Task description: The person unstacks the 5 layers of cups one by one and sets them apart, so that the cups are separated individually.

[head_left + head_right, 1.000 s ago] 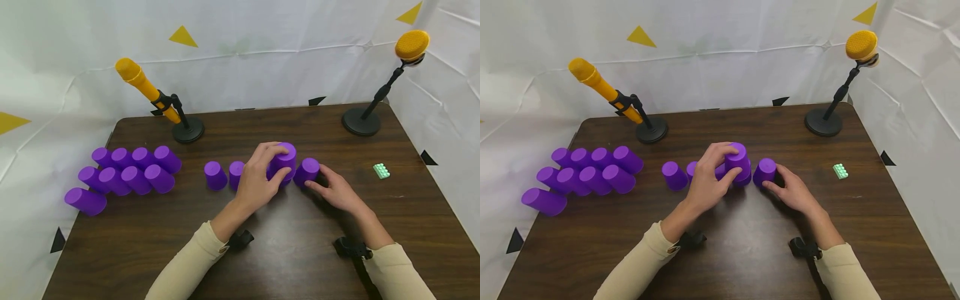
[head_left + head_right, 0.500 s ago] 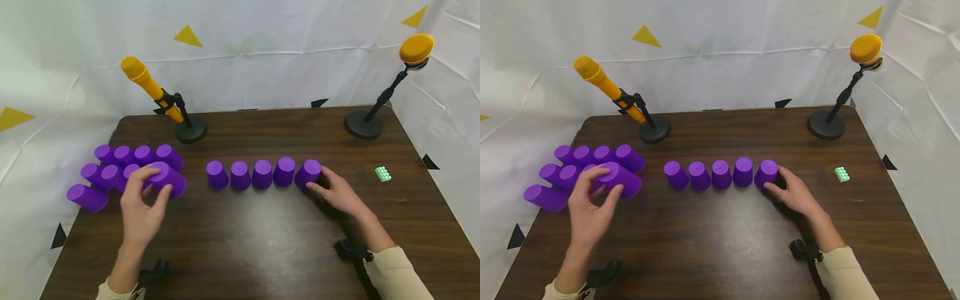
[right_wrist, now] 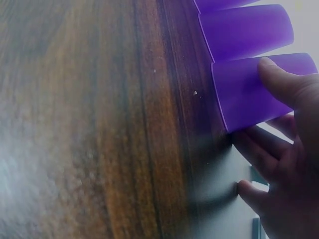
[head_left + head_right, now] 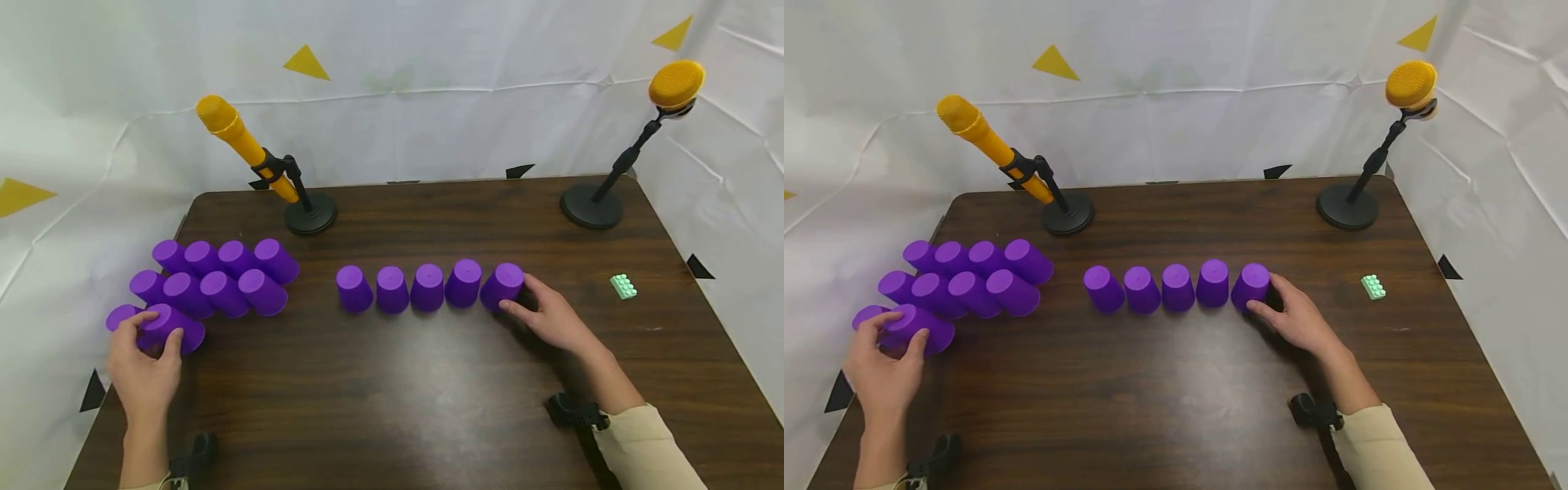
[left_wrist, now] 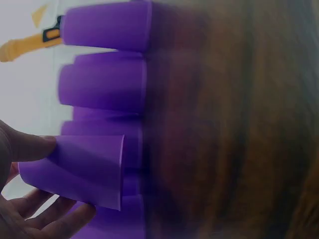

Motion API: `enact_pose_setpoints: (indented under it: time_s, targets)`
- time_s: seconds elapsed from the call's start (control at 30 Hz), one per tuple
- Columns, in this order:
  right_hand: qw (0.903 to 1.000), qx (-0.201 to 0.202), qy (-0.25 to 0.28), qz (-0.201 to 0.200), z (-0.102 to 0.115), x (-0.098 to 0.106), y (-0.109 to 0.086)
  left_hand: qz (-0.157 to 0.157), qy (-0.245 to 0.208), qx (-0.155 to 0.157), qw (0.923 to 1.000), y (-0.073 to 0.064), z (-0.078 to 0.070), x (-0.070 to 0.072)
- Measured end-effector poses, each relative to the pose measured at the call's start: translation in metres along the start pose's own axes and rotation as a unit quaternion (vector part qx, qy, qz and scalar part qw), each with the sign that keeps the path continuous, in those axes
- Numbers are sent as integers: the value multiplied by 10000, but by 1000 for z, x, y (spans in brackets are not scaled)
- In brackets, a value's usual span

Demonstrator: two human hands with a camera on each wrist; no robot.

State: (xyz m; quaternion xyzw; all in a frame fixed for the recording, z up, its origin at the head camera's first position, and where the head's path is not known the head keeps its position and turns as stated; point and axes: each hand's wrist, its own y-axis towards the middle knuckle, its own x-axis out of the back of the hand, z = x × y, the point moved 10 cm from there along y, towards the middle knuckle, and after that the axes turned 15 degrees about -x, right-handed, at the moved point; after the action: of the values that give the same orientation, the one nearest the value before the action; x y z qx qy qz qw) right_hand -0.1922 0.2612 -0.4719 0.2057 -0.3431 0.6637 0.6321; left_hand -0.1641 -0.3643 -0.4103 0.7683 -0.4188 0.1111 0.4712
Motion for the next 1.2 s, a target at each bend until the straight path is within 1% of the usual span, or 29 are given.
enact_pose_setpoints:
  time_s: [0.13, 0.2, 0.37, 0.47, 0.57, 0.67, 0.73, 0.8, 0.87, 0.93, 0.97, 1.03, 1.07, 1.1, 1.13, 1.2]
  targets:
    - [10000, -76, 8, 51, -2, -2, 0, 136, 152, 162, 9997, -2, 14, -6]
    - [9999, -89, 13, 50, -2, -2, -1, 213, 196, 292, 9992, -3, 19, -9]
    - [10000, -86, 6, 50, -1, -1, -1, 276, 291, 406, 9984, -4, 26, -10]
    - [9999, -98, -3, 48, -2, -1, -1, 311, 351, 399, 9981, -2, 26, -10]
    - [10000, -76, -19, 20, -1, 0, 0, 352, 336, 488, 9976, -3, 26, -9]
    - [10000, -52, -17, -4, -1, 0, 0, 324, 306, 573, 9974, -3, 25, -6]
    - [10000, -42, 1, -7, 0, 1, -1, 231, 309, 575, 9976, -2, 22, -2]
    - [10000, -43, 17, -1, 0, 1, -1, 21, 356, 479, 9982, -1, 17, 5]
    - [10000, -57, 11, 10, 1, 1, -1, -248, 412, 324, 9983, 0, 10, 13]
    - [10000, -69, -5, 23, 1, 1, -1, -565, 365, 60, 9977, 2, -4, 19]
    - [10000, -79, -16, 29, 1, 1, -1, -663, 318, -156, 9972, 4, -13, 20]
    - [9999, -90, -33, 31, 0, 1, -1, -847, 66, -498, 9951, 7, -35, 17]
    - [9999, -94, -35, 31, 0, 0, -1, -885, -149, -680, 9936, 9, -48, 13]
    - [9999, -99, -31, 30, 0, 0, -1, -844, -398, -881, 9917, 11, -61, 6]
    - [9999, -110, -36, 33, -1, 0, -1, -741, -656, -1076, 9893, 12, -73, -3]
    - [9999, -110, -29, 33, -1, -1, 0, -444, -1240, -1290, 9829, 12, -98, -25]
